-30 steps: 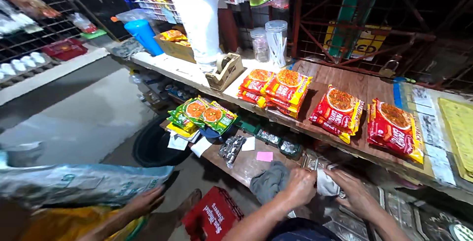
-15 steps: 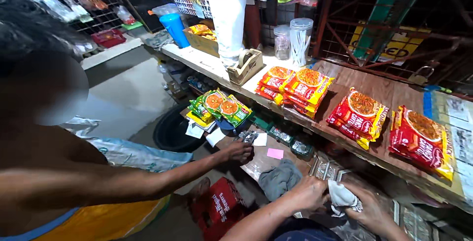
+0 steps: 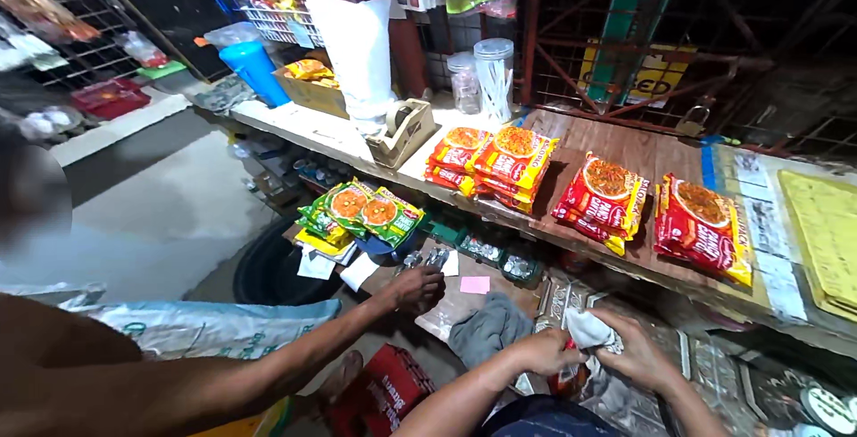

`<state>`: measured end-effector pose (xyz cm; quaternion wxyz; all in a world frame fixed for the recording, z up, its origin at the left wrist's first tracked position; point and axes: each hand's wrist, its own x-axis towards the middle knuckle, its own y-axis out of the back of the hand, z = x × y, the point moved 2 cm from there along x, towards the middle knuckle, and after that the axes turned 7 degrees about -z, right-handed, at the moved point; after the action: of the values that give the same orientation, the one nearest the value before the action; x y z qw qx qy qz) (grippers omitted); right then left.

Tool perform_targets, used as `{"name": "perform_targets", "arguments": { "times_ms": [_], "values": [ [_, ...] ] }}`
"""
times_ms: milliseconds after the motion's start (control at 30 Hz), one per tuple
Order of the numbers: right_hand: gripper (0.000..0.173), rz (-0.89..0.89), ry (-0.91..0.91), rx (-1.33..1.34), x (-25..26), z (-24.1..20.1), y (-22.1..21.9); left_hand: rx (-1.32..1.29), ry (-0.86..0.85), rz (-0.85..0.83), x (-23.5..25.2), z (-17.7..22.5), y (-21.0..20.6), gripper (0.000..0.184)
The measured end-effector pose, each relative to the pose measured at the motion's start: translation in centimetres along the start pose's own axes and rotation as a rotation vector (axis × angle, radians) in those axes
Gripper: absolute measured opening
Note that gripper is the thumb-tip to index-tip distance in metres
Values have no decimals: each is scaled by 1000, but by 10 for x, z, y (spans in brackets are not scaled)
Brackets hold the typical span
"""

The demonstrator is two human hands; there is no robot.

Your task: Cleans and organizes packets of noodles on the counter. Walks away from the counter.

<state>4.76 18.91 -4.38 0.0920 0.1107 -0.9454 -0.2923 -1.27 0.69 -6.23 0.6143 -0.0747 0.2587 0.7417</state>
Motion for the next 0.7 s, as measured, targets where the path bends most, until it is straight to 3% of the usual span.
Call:
{"name": "perform_targets", "arguments": {
  "times_ms": [133, 233, 300, 433, 567, 700],
  "values": [
    [61, 487, -176, 13, -8, 8, 8, -182, 36, 145, 3, -9, 0, 45],
    [84, 640, -336, 104, -20, -4, 34, -647, 56, 298, 2, -20, -4, 44],
    [83, 585, -300, 146, -28, -16, 46, -948, 70, 389, 2, -18, -7, 44],
    [61, 390, -207, 142, -22, -37, 42, -1217, -39, 401, 7, -20, -10, 43],
    [71, 245, -248, -78, 9, -17, -12, -1275, -83, 374, 11, -5, -18, 45],
    [56, 255, -147, -327, 15, -10, -73, -1426, 20, 435, 9, -2, -28, 44]
  ]
}}
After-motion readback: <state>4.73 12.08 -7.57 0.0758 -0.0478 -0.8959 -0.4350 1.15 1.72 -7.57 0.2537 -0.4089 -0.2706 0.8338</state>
